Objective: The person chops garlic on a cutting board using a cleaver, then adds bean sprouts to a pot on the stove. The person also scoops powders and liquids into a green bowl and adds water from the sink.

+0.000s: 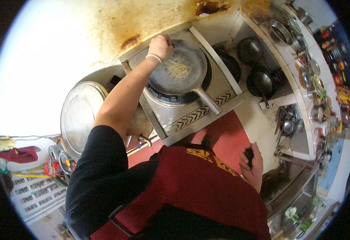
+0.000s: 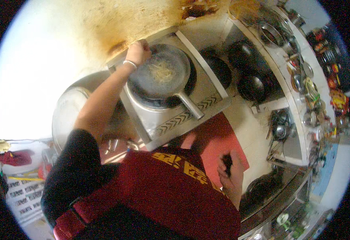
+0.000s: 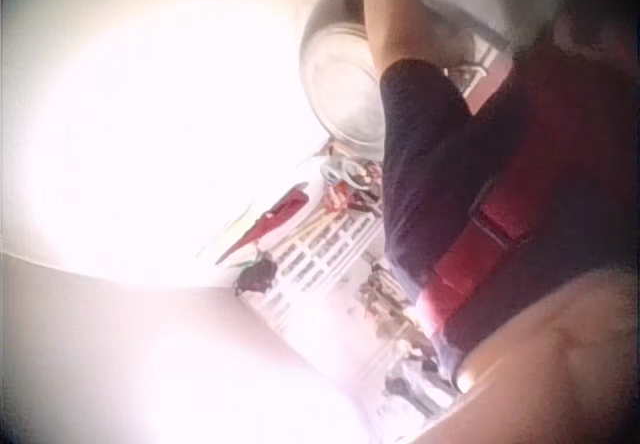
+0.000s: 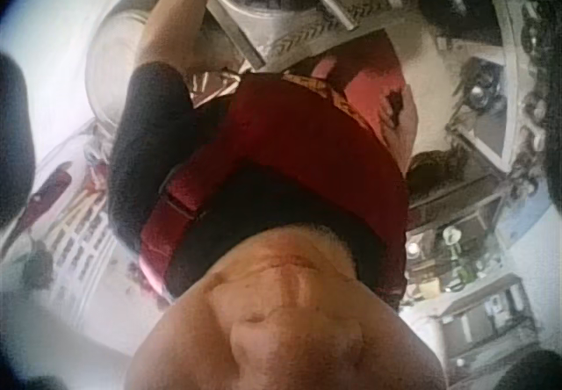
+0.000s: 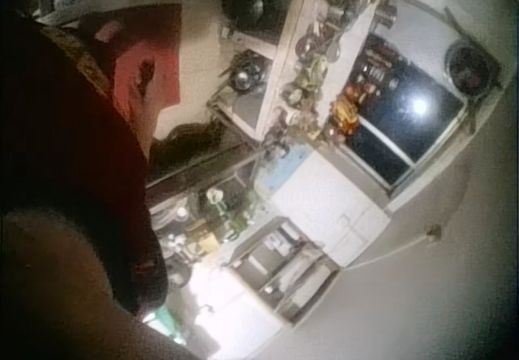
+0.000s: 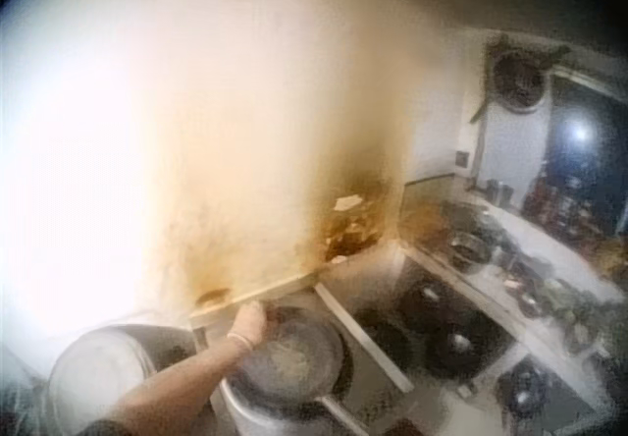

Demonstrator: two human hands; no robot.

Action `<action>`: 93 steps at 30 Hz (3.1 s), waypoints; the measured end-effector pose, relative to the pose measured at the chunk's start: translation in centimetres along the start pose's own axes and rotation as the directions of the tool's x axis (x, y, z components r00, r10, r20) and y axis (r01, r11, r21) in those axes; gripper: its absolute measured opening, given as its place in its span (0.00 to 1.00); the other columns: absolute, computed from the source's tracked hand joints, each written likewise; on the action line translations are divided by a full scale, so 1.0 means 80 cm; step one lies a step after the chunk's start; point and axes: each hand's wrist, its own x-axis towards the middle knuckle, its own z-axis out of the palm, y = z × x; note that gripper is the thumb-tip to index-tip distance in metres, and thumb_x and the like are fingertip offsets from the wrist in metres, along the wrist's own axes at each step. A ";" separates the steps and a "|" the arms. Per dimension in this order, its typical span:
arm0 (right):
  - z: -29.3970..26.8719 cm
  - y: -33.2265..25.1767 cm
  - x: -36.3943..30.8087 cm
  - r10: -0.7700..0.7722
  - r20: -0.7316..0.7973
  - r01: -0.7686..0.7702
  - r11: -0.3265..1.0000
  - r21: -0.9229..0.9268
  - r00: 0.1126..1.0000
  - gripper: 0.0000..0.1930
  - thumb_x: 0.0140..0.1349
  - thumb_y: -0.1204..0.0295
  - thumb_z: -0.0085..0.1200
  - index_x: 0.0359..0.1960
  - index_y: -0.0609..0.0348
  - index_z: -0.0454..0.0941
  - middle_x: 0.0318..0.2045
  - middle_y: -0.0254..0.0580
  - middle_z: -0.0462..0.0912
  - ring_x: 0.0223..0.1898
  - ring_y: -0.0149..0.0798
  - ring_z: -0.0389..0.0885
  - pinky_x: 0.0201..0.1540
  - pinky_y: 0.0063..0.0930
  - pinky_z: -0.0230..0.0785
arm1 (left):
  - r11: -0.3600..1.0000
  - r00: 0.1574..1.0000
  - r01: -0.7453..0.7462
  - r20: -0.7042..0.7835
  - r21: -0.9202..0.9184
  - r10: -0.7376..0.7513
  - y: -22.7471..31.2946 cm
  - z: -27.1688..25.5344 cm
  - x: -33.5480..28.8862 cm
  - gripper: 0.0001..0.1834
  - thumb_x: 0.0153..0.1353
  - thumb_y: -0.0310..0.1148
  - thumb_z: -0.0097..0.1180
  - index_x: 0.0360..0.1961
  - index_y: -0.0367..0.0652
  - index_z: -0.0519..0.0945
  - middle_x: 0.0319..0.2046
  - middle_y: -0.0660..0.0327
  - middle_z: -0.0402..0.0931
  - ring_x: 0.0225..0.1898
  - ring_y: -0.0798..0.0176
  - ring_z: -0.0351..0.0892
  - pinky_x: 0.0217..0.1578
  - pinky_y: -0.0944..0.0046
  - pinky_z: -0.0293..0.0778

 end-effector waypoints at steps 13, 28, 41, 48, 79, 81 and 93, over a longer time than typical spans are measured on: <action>0.197 -0.050 0.325 0.553 0.383 -0.230 0.743 -0.628 0.740 0.16 0.68 0.58 0.53 0.37 0.61 0.76 0.25 0.33 0.76 0.23 0.30 0.73 0.24 0.23 0.64 | 0.736 0.817 0.375 -0.174 -0.563 -0.549 0.059 -0.046 -0.362 0.16 0.56 0.27 0.62 0.47 0.39 0.80 0.55 0.50 0.75 0.55 0.53 0.77 0.48 0.57 0.77; 0.161 0.015 0.332 0.384 0.450 -0.090 0.832 -0.548 0.806 0.05 0.58 0.80 0.56 0.34 0.62 0.73 0.27 0.41 0.77 0.23 0.36 0.76 0.29 0.28 0.73 | 0.303 0.296 0.631 -0.139 -0.715 -0.945 0.224 0.103 -0.609 0.09 0.58 0.23 0.61 0.41 0.35 0.81 0.37 0.58 0.79 0.39 0.62 0.82 0.39 0.64 0.78; -0.064 0.124 0.065 0.730 0.428 0.474 0.161 -0.866 0.533 0.10 0.45 0.85 0.65 0.28 0.60 0.79 0.26 0.33 0.78 0.26 0.29 0.76 0.27 0.25 0.70 | 0.243 0.131 0.712 -0.216 -0.659 -0.968 0.243 0.229 -0.885 0.19 0.50 0.22 0.67 0.44 0.43 0.78 0.36 0.56 0.75 0.32 0.65 0.76 0.34 0.63 0.74; -0.107 0.190 0.019 0.865 0.409 0.738 0.070 -0.671 0.290 0.41 0.58 0.61 0.66 0.70 0.59 0.60 0.75 0.57 0.41 0.76 0.49 0.39 0.75 0.43 0.39 | -0.400 0.462 -0.868 -0.183 -0.295 -0.868 0.268 0.162 -1.005 0.49 0.61 0.75 0.31 0.75 0.55 0.47 0.73 0.44 0.44 0.73 0.35 0.43 0.64 0.31 0.57; 0.206 0.776 -0.339 0.939 -0.187 0.955 0.269 -0.124 -0.289 0.07 0.53 0.76 0.66 0.26 0.60 0.78 0.33 0.38 0.81 0.38 0.30 0.77 0.44 0.27 0.70 | -0.147 -0.532 0.805 -0.588 -0.575 -0.609 0.062 0.033 -1.248 0.19 0.57 0.24 0.58 0.51 0.40 0.79 0.51 0.55 0.78 0.54 0.59 0.76 0.58 0.58 0.69; 0.186 0.788 -0.392 0.868 -0.168 0.859 0.400 -0.320 -0.467 0.13 0.44 0.84 0.68 0.28 0.61 0.75 0.48 0.50 0.78 0.53 0.41 0.76 0.58 0.37 0.69 | 0.097 -0.616 0.555 -0.487 -0.826 -0.619 0.034 -0.026 -1.253 0.19 0.57 0.25 0.57 0.52 0.40 0.79 0.51 0.55 0.78 0.54 0.59 0.76 0.57 0.57 0.70; 0.216 1.057 -0.516 0.835 -0.427 0.302 0.530 0.792 -0.346 0.31 0.60 0.66 0.56 0.67 0.50 0.65 0.68 0.52 0.64 0.70 0.66 0.54 0.66 0.68 0.44 | 0.416 -0.685 0.231 -0.451 -0.879 -0.572 -0.154 -0.140 -1.454 0.21 0.57 0.27 0.58 0.53 0.39 0.78 0.50 0.53 0.79 0.51 0.56 0.80 0.50 0.59 0.77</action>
